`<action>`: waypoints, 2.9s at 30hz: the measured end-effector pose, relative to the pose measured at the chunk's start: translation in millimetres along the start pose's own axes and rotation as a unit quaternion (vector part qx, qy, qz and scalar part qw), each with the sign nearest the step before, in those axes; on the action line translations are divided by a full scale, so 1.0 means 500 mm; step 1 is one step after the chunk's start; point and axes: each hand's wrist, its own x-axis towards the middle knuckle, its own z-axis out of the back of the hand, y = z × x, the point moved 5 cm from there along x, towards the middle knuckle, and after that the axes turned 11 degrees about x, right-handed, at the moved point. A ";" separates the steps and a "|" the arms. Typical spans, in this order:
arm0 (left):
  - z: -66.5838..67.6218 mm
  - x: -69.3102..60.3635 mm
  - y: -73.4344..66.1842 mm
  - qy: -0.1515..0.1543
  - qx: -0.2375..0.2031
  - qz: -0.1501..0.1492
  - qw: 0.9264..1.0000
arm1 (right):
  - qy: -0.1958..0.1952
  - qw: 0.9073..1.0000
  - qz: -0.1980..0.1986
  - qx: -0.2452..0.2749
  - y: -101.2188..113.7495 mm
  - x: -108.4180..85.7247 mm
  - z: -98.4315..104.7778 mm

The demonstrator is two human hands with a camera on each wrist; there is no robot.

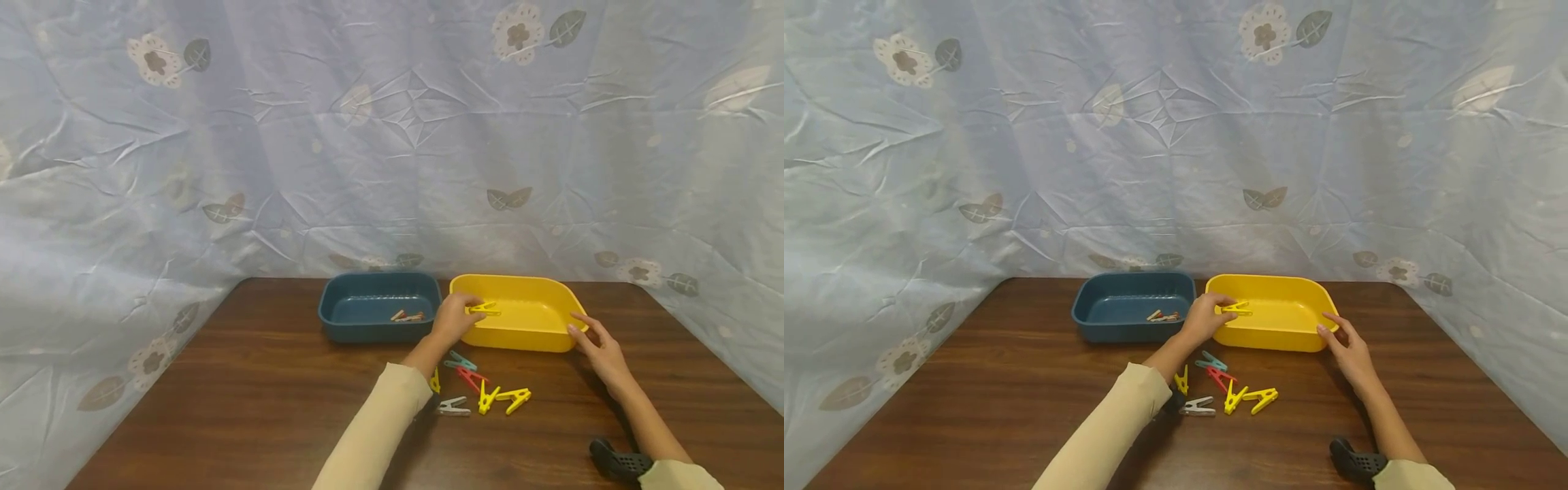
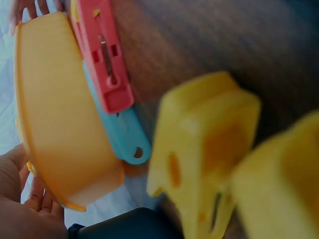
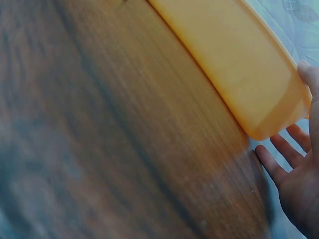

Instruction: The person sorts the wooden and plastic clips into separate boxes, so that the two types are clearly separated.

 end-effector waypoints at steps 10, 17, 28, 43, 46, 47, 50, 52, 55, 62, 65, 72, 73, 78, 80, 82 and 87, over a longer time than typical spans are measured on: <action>-0.012 -0.003 0.000 -0.025 0.050 0.009 0.998 | -0.001 1.000 -0.001 0.001 -0.005 0.001 0.000; -0.013 -0.004 0.000 -0.027 0.048 0.015 0.998 | 0.000 1.000 -0.002 0.000 -0.006 0.000 0.000; -0.018 -0.001 0.002 -0.025 0.061 0.027 0.997 | -0.002 1.000 0.007 -0.001 -0.006 0.002 -0.002; -0.010 -0.006 -0.002 -0.025 0.050 0.018 0.998 | 0.003 1.000 0.006 -0.011 -0.004 0.003 -0.002; -0.010 -0.006 0.000 -0.019 0.052 0.014 0.998 | 0.000 1.000 0.009 -0.014 -0.005 0.004 -0.002; -0.010 -0.007 0.000 -0.017 0.051 0.011 0.999 | 0.000 1.000 0.009 -0.014 -0.005 0.004 -0.002; -0.008 -0.008 0.002 -0.011 0.037 0.001 0.999 | -0.001 1.000 0.010 -0.010 -0.007 0.004 -0.003; -0.004 -0.010 0.003 -0.008 0.014 -0.007 1.000 | 0.000 1.000 0.009 -0.009 -0.008 0.004 -0.003; 0.009 -0.012 0.001 -0.013 -0.023 -0.021 0.999 | 0.000 1.000 0.008 -0.009 -0.008 0.004 -0.003; 0.055 -0.015 -0.013 -0.031 -0.061 -0.086 0.994 | -0.005 1.000 0.007 -0.015 -0.008 0.004 0.000; 0.076 -0.025 -0.013 -0.025 -0.079 -0.105 0.991 | -0.005 1.000 0.007 -0.013 -0.009 0.005 0.000; 0.109 -0.072 -0.001 0.010 -0.091 -0.126 0.988 | -0.006 1.000 0.005 -0.020 -0.007 0.004 0.002; 0.112 -0.082 0.001 0.018 -0.097 -0.131 0.986 | -0.007 1.000 0.003 -0.021 -0.006 0.004 0.003; 0.120 -0.140 0.021 0.063 -0.140 -0.142 0.978 | -0.005 1.000 -0.007 -0.022 -0.004 0.002 0.003; 0.124 -0.165 0.032 0.070 -0.148 -0.141 0.976 | -0.003 1.000 -0.007 -0.020 -0.003 0.002 0.002; 0.129 -0.187 0.044 0.068 -0.146 -0.138 0.977 | -0.002 1.000 -0.005 -0.017 -0.002 0.002 0.002; 0.138 -0.228 0.075 0.058 -0.151 -0.117 0.980 | 0.003 1.000 -0.006 -0.016 0.000 0.001 0.005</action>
